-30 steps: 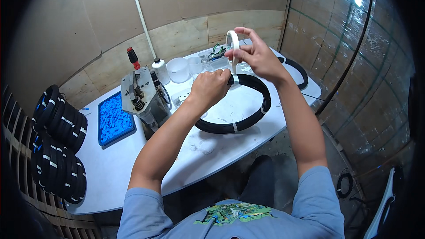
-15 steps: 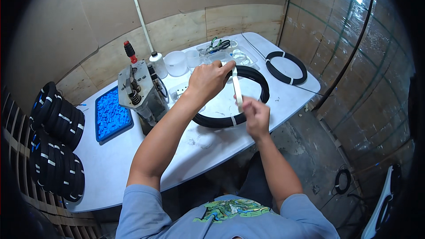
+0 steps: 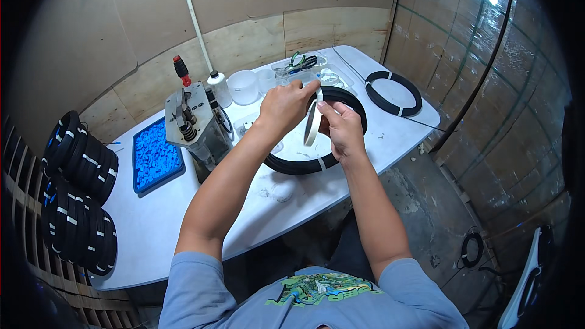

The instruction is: Winding black wire coils, securing them with tape, and processing the wire ends with a crimping machine.

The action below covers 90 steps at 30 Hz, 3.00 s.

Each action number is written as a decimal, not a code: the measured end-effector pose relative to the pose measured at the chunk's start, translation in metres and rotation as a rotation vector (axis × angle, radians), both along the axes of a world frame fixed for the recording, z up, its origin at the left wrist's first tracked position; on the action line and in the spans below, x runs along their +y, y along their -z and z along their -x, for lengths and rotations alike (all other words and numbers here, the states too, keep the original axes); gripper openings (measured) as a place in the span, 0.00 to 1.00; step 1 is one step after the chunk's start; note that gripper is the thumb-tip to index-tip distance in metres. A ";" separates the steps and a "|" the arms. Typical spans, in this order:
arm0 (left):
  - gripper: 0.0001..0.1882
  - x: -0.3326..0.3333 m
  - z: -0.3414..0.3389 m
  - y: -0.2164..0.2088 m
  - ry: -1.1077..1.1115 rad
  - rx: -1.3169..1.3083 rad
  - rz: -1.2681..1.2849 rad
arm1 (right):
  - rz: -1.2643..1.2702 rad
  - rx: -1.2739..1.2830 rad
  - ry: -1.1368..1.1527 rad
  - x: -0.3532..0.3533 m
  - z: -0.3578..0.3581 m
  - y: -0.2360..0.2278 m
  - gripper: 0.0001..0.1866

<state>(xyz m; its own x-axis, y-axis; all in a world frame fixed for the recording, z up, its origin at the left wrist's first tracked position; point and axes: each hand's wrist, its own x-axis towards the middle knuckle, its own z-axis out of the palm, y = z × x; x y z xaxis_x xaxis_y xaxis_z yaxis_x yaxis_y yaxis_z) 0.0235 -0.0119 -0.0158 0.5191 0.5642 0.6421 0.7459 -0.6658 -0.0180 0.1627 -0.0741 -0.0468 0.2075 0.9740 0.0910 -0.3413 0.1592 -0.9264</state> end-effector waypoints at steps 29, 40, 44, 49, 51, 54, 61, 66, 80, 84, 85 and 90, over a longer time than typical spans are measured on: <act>0.14 0.009 -0.018 -0.002 0.111 -0.006 0.066 | -0.218 -1.237 0.514 0.051 -0.009 0.066 0.11; 0.21 0.017 0.008 -0.007 0.148 -0.081 0.175 | -0.446 -0.389 0.225 -0.005 -0.015 0.048 0.14; 0.20 0.021 0.012 -0.003 0.115 -0.089 0.202 | -0.586 -0.263 0.207 -0.021 -0.017 0.017 0.17; 0.22 0.010 0.006 -0.007 0.061 -0.075 0.200 | -0.687 -0.179 0.179 -0.019 -0.017 -0.002 0.19; 0.22 0.010 0.006 -0.007 0.039 -0.077 0.219 | -0.683 -0.282 0.173 -0.015 -0.021 -0.004 0.29; 0.24 0.006 0.010 -0.009 0.004 -0.077 0.246 | -0.606 -0.002 0.071 -0.025 -0.008 -0.028 0.46; 0.23 0.004 0.011 -0.009 -0.009 -0.080 0.240 | -0.693 -0.206 0.075 -0.007 -0.007 -0.014 0.08; 0.23 0.002 0.017 -0.010 -0.031 -0.086 0.243 | -0.528 -0.309 0.019 -0.009 -0.012 -0.018 0.11; 0.23 0.006 0.017 -0.005 0.000 -0.091 0.216 | -0.491 -0.153 -0.186 -0.014 -0.033 -0.018 0.25; 0.26 0.000 0.012 -0.010 -0.007 -0.072 0.238 | -0.559 -0.314 0.158 -0.015 -0.064 -0.030 0.16; 0.27 -0.001 0.011 -0.011 -0.029 -0.061 0.254 | -0.544 -0.384 0.233 -0.011 -0.074 -0.030 0.15; 0.24 0.010 0.009 -0.006 0.020 -0.062 0.140 | -0.301 -0.874 0.615 0.031 -0.131 0.032 0.12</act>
